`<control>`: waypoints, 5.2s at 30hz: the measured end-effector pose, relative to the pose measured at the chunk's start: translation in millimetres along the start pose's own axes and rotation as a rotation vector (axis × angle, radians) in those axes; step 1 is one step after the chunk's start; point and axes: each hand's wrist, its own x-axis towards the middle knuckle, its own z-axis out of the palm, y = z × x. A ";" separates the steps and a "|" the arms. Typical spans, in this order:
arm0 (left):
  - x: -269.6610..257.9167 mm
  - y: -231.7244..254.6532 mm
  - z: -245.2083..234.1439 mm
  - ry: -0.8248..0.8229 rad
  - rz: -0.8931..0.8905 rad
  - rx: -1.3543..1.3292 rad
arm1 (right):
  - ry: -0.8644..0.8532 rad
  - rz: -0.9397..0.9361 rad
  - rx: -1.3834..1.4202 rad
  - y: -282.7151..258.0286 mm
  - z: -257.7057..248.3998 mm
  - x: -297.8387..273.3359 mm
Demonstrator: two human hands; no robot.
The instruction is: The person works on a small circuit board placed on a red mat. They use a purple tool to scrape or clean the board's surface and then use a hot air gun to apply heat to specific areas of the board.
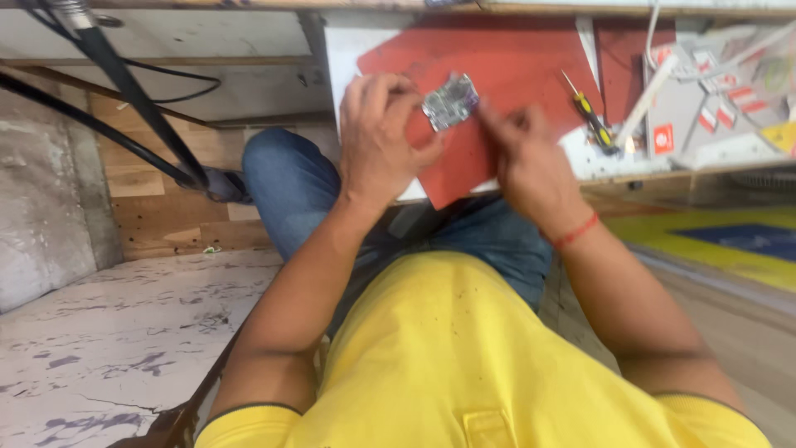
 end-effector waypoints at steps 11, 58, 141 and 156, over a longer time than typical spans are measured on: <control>-3.3 3.0 -4.8 -0.007 0.014 0.022 | -0.114 0.028 -0.011 -10.1 -5.3 1.2; 1.6 18.7 -4.8 -0.068 -0.006 0.095 | 0.293 0.076 -0.002 -4.9 9.7 -9.9; -0.3 11.2 2.2 -0.022 0.033 0.174 | 0.060 -0.003 -0.022 -16.8 -11.8 -6.2; 3.2 5.7 10.5 -0.023 -0.001 0.129 | -0.107 -0.039 0.040 -9.5 -15.7 -7.7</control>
